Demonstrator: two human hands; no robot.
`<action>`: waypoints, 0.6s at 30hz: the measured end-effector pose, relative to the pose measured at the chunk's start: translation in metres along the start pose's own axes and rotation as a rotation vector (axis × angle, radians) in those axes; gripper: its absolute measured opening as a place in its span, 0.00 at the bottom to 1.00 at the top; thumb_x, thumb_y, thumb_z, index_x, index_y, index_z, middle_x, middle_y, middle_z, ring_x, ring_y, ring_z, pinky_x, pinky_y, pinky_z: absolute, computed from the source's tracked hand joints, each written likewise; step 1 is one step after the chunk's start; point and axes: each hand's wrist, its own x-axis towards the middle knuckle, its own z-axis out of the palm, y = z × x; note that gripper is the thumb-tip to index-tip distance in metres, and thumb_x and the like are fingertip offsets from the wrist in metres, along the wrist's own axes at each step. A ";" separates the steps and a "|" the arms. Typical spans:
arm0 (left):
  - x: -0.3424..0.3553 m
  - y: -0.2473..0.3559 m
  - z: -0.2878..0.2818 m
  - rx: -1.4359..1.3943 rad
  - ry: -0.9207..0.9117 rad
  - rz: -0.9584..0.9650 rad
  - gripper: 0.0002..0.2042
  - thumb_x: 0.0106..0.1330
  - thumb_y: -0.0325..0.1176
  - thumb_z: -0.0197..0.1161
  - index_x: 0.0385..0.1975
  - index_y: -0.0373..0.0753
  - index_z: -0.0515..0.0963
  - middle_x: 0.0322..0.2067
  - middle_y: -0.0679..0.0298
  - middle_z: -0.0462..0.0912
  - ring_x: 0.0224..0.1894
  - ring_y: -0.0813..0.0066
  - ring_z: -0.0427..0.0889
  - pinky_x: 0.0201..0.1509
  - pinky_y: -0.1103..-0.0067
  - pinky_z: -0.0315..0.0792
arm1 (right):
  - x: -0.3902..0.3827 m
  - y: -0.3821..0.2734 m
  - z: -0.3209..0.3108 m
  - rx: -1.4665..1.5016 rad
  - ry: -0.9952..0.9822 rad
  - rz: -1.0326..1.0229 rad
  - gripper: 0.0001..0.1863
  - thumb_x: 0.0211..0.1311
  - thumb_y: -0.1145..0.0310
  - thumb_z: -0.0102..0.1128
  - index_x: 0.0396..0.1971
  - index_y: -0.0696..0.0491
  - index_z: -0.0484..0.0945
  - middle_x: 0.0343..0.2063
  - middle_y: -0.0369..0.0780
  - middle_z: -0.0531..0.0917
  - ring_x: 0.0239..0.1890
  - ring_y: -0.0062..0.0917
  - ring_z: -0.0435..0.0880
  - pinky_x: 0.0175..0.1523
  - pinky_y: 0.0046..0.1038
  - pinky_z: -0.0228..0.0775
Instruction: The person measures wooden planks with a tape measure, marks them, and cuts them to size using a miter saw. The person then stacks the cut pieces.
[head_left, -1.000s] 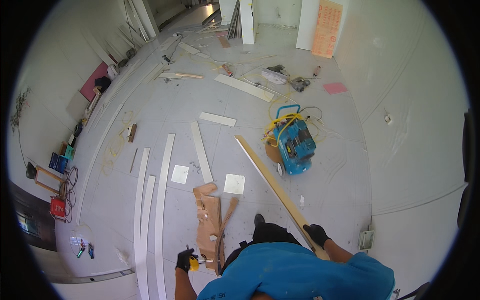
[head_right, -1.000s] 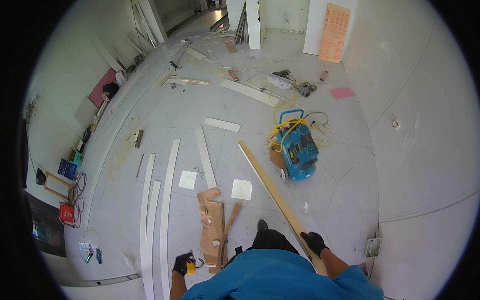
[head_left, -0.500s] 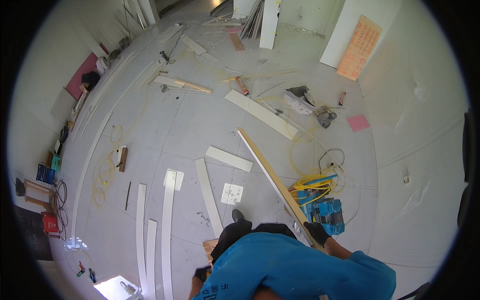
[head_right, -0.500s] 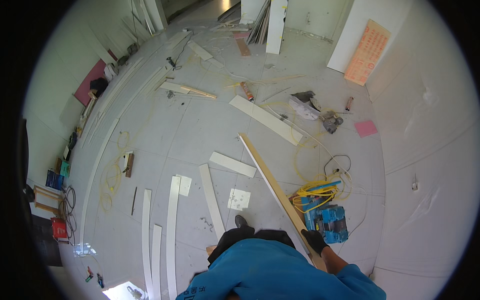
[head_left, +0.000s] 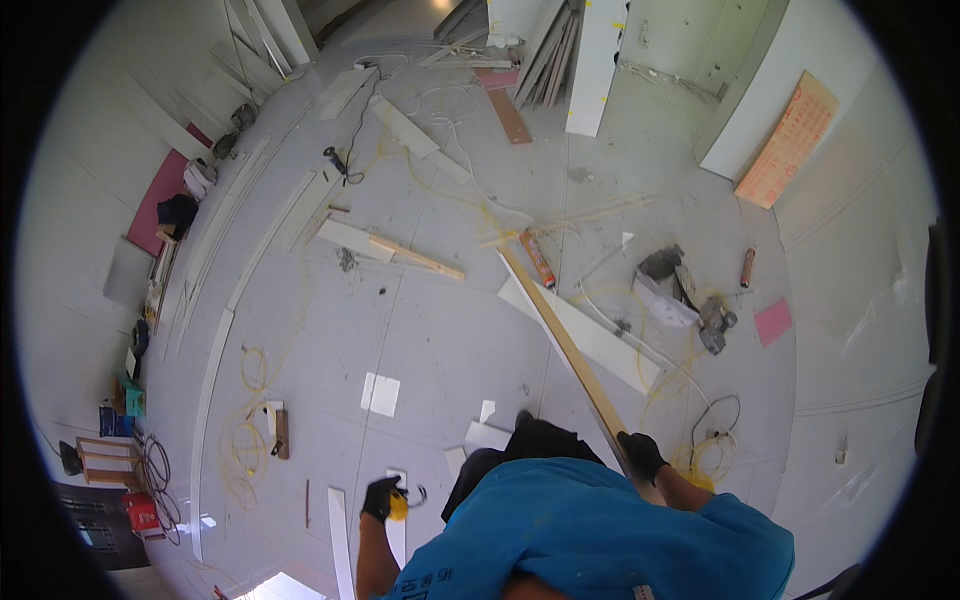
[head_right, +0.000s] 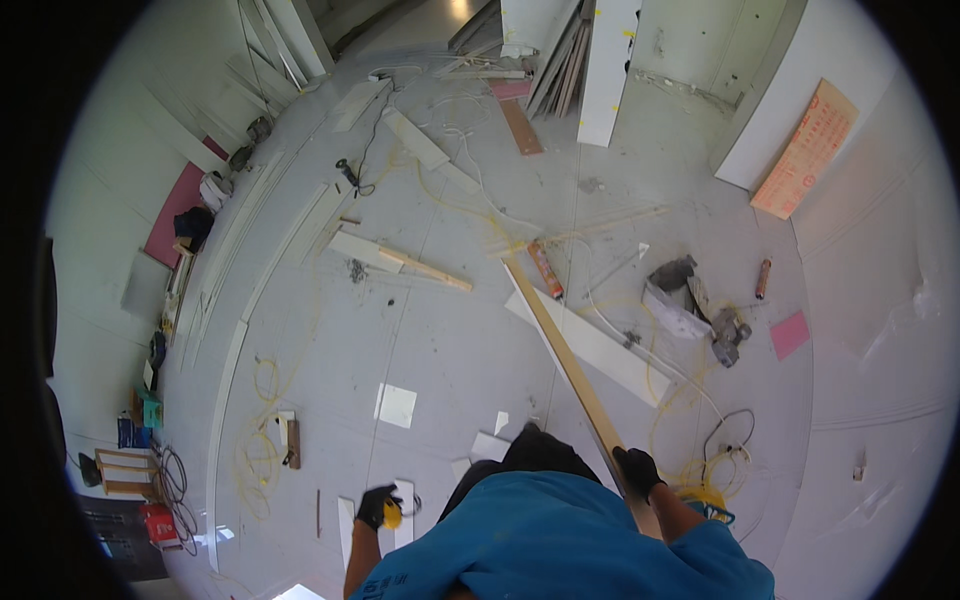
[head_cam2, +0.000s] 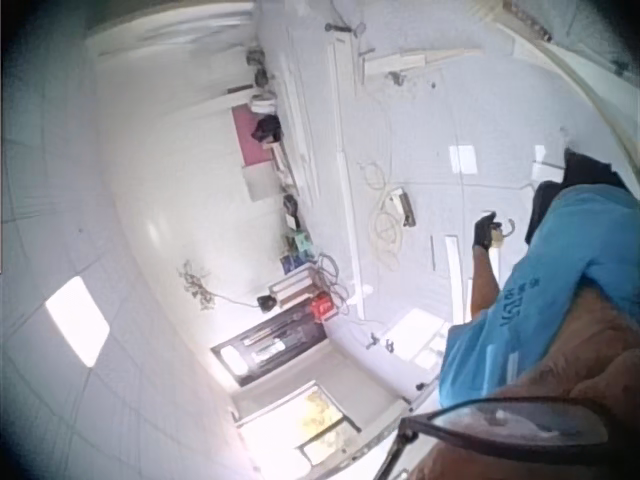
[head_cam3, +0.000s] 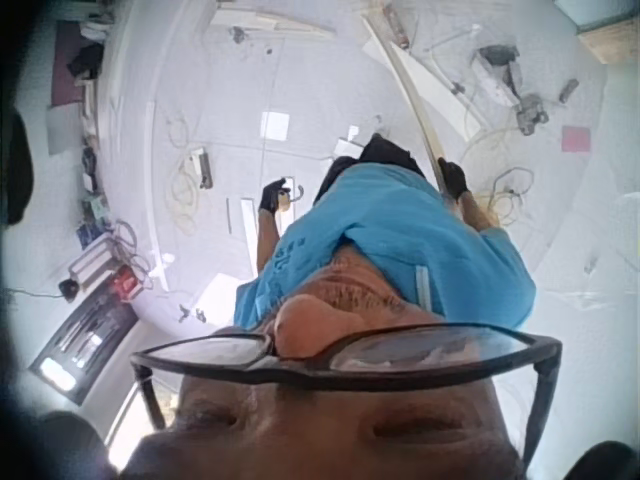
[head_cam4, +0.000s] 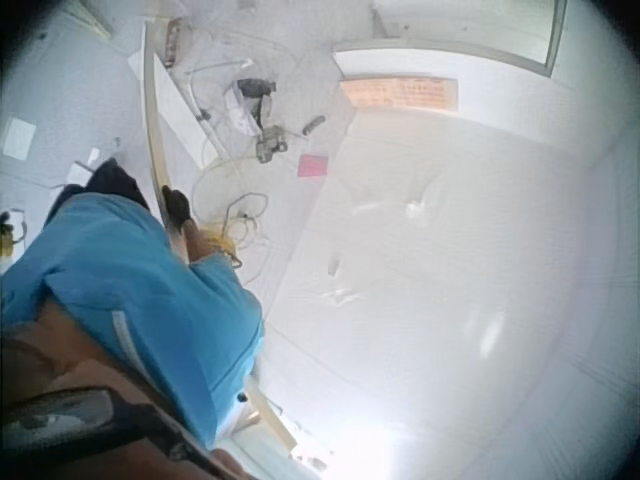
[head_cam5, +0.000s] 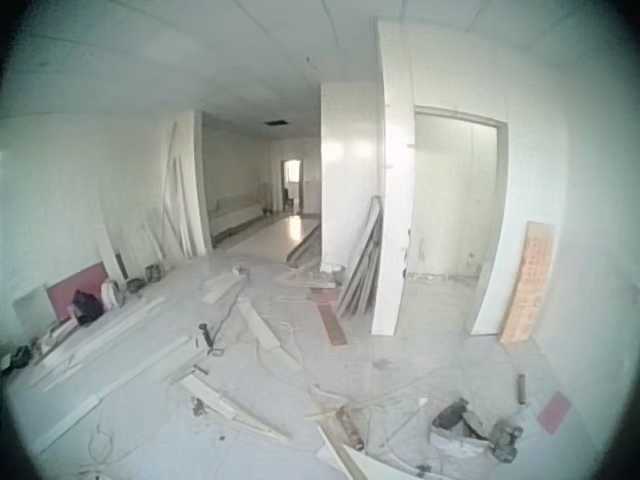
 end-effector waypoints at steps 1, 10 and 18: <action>0.009 0.005 0.008 -0.051 0.000 -0.112 0.12 0.58 0.36 0.63 0.36 0.33 0.77 0.25 0.48 0.81 0.20 0.58 0.80 0.24 0.67 0.74 | 0.035 -0.037 -0.036 0.153 -0.061 0.183 0.28 0.63 0.45 0.38 0.31 0.56 0.76 0.31 0.53 0.79 0.37 0.49 0.77 0.42 0.42 0.67; 0.231 0.145 0.048 -0.157 -0.005 -0.441 0.09 0.60 0.37 0.60 0.31 0.37 0.77 0.17 0.56 0.75 0.18 0.62 0.75 0.25 0.68 0.74 | 0.361 -0.224 -0.187 0.107 0.014 0.108 0.34 0.64 0.41 0.34 0.26 0.59 0.77 0.29 0.54 0.80 0.38 0.47 0.78 0.45 0.42 0.65; 0.396 0.690 0.087 0.114 -0.057 0.057 0.11 0.57 0.37 0.62 0.31 0.35 0.76 0.21 0.51 0.80 0.18 0.62 0.78 0.22 0.71 0.72 | 0.561 -0.345 -0.278 0.325 -0.013 0.313 0.31 0.61 0.42 0.40 0.27 0.58 0.77 0.29 0.52 0.79 0.36 0.46 0.78 0.41 0.39 0.66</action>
